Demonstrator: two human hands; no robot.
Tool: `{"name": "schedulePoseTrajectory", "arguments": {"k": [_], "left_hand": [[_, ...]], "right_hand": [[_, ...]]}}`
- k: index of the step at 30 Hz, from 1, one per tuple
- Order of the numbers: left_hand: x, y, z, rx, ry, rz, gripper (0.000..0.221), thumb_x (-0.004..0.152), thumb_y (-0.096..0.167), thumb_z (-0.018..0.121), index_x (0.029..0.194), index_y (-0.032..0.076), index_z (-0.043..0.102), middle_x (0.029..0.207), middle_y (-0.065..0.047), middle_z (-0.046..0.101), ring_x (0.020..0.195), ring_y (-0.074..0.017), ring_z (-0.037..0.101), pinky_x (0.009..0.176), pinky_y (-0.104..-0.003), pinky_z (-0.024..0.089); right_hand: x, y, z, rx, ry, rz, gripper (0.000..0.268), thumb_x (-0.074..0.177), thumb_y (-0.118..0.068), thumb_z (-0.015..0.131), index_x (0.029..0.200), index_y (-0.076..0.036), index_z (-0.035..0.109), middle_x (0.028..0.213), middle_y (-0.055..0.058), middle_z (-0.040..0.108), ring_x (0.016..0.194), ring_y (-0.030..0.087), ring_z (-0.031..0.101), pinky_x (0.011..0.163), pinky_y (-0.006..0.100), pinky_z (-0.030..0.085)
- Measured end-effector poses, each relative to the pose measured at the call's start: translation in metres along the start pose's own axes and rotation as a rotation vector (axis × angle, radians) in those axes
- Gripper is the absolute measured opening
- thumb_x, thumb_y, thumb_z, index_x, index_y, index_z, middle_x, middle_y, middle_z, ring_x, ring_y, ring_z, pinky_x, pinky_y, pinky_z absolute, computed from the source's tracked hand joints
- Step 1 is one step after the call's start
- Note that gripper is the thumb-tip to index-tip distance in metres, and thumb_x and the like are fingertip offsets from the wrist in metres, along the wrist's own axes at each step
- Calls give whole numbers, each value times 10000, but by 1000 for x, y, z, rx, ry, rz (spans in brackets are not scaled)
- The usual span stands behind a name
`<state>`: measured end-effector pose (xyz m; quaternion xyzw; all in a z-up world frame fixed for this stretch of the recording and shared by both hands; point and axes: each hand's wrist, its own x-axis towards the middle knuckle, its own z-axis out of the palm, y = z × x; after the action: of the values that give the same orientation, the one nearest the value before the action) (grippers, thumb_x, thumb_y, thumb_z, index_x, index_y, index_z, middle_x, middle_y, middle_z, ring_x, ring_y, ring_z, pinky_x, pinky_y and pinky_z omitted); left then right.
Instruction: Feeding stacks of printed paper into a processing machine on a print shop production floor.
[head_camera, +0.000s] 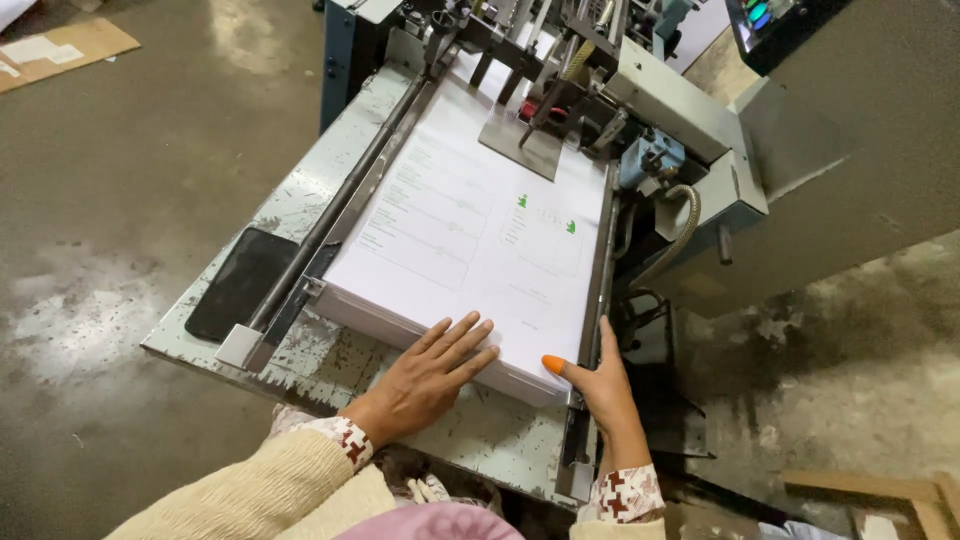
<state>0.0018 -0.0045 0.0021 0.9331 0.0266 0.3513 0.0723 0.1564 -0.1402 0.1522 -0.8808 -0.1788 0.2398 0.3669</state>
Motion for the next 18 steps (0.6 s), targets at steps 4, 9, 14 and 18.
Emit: {"name": "schedulePoseTrajectory", "arguments": {"k": [4,9,14,18], "left_hand": [[-1,-2,6,12,-46,-5,876,708,88,686,1498,199,325,1530,-92,347,1437,-250,280,1190,-410,157],[-1,-2,-6,-17,-70,7,868,721,114,684,1497,270,327,1532,-94,339,1439,-270,273,1180,-429,170],[-2,-5,-5,-46,-82,13,815,768,151,648,1494,338,327,1534,-91,329,1441,-271,264,1170,-433,174],[-3,-6,3,-53,-61,19,750,773,162,633,1458,334,382,1522,-103,351,1434,-276,286,1168,-438,181]], "right_hand": [[6,5,1,-13,5,11,1202,606,-289,890,1562,-167,171,1563,255,185,1440,438,175,1147,575,186],[11,7,1,-60,15,18,1250,570,-320,909,1567,-174,169,1558,244,216,1436,421,209,1144,542,216],[15,6,2,-123,23,38,1256,567,-342,900,1566,-178,156,1555,238,234,1429,407,242,1152,516,243],[12,4,3,-136,30,50,1234,594,-395,885,1565,-177,155,1541,243,267,1420,399,272,1142,504,279]]}}
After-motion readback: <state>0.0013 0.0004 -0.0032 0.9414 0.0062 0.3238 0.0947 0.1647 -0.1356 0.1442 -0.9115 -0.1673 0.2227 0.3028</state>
